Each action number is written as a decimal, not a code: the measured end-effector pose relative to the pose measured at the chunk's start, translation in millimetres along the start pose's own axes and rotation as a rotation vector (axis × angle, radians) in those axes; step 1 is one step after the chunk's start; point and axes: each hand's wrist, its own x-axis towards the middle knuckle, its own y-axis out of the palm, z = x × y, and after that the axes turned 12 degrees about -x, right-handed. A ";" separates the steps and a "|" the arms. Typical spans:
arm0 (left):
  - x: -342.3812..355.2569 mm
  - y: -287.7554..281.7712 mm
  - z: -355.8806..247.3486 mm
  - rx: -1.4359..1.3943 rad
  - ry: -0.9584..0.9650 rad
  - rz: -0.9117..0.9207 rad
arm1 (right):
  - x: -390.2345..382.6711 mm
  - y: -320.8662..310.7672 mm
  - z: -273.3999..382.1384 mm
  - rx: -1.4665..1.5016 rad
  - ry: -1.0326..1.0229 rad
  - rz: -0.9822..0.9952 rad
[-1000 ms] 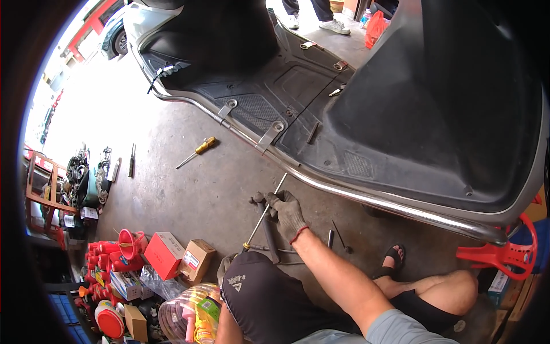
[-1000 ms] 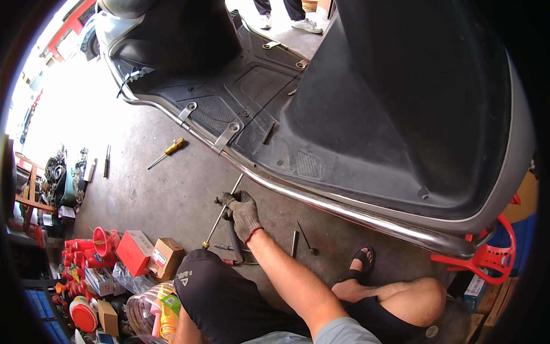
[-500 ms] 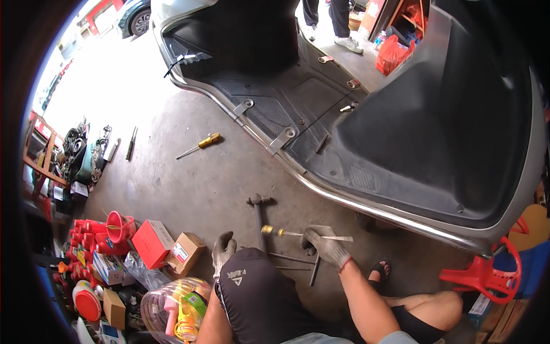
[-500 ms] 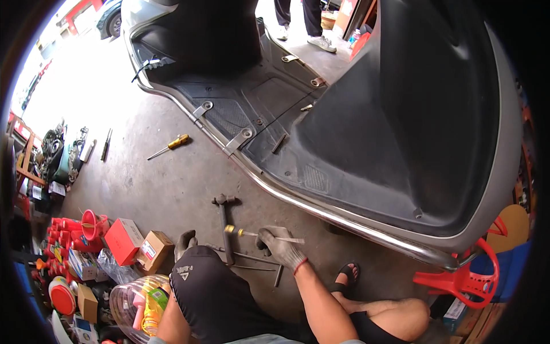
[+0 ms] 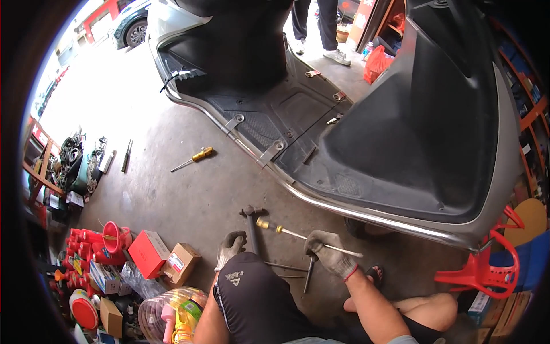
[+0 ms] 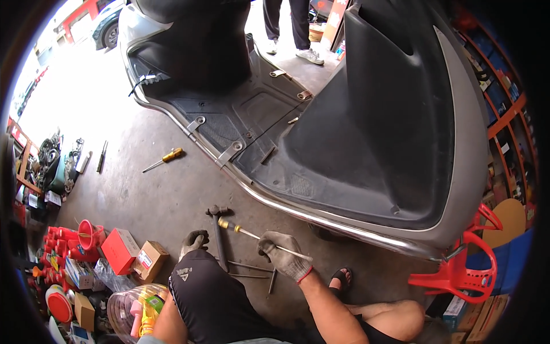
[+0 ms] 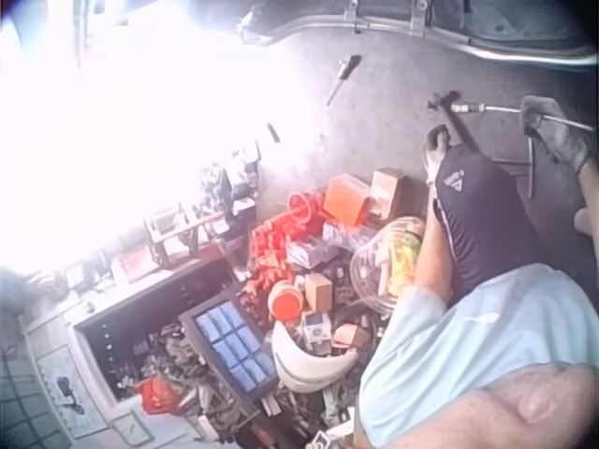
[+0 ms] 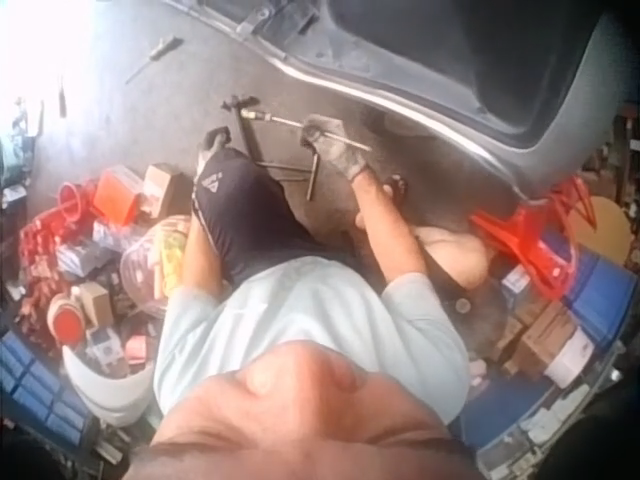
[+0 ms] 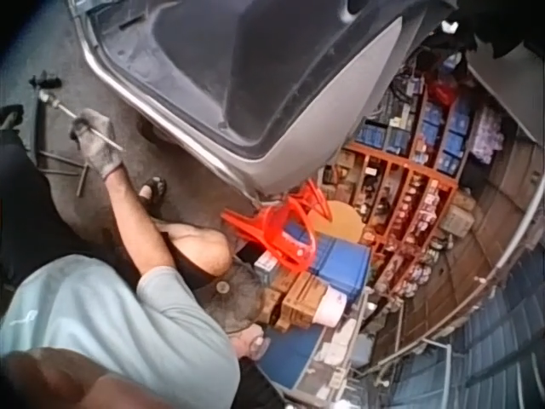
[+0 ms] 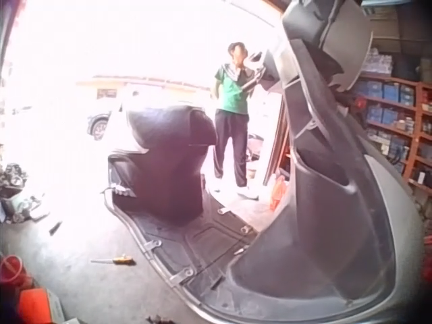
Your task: Removing the front fairing and plastic panels from a motorcycle for maintenance.
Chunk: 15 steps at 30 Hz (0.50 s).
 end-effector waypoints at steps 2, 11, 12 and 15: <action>-1.9 1.8 -0.9 -0.009 -0.009 0.013 | 0.2 5.9 7.2 -0.104 -0.193 -0.239; 40.4 24.9 -14.7 -0.146 -0.017 0.050 | -4.2 7.6 10.5 -0.145 0.065 0.103; 49.9 27.5 -16.0 -0.081 0.036 0.066 | -5.4 8.3 12.5 -0.155 0.098 0.105; 72.4 17.7 -15.2 0.037 0.070 0.067 | -14.6 11.0 6.7 -0.115 0.232 0.132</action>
